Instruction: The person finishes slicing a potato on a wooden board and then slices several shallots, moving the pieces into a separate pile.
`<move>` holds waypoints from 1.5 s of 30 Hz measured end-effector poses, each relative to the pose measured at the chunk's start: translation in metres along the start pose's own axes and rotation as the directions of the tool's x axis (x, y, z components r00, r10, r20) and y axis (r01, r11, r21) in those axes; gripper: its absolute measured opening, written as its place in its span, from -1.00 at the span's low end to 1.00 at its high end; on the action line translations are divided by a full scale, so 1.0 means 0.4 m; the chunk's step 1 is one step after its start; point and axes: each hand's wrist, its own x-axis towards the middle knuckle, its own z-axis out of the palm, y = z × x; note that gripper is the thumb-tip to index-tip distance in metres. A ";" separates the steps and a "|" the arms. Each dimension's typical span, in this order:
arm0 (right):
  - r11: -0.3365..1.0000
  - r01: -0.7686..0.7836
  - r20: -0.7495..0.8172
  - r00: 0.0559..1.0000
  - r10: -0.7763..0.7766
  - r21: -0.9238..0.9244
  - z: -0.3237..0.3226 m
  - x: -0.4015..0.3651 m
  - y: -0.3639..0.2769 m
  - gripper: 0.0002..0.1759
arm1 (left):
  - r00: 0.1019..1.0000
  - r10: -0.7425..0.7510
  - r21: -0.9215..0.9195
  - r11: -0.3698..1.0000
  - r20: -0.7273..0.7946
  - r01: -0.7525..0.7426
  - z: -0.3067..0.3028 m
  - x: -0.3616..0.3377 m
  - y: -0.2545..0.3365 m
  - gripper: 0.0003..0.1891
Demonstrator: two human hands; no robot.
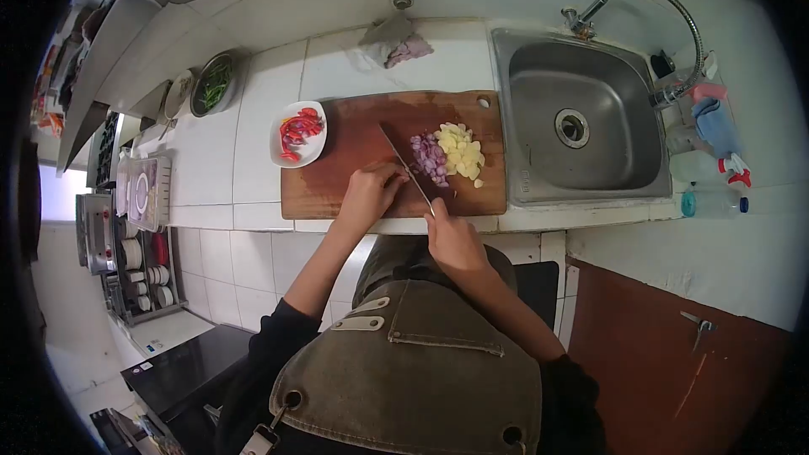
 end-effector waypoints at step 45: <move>0.998 -0.050 0.036 0.998 0.049 0.035 0.009 0.049 -0.009 -0.78 | 0.993 0.115 -0.076 0.991 0.012 -0.114 -0.009 0.016 -0.041 -0.91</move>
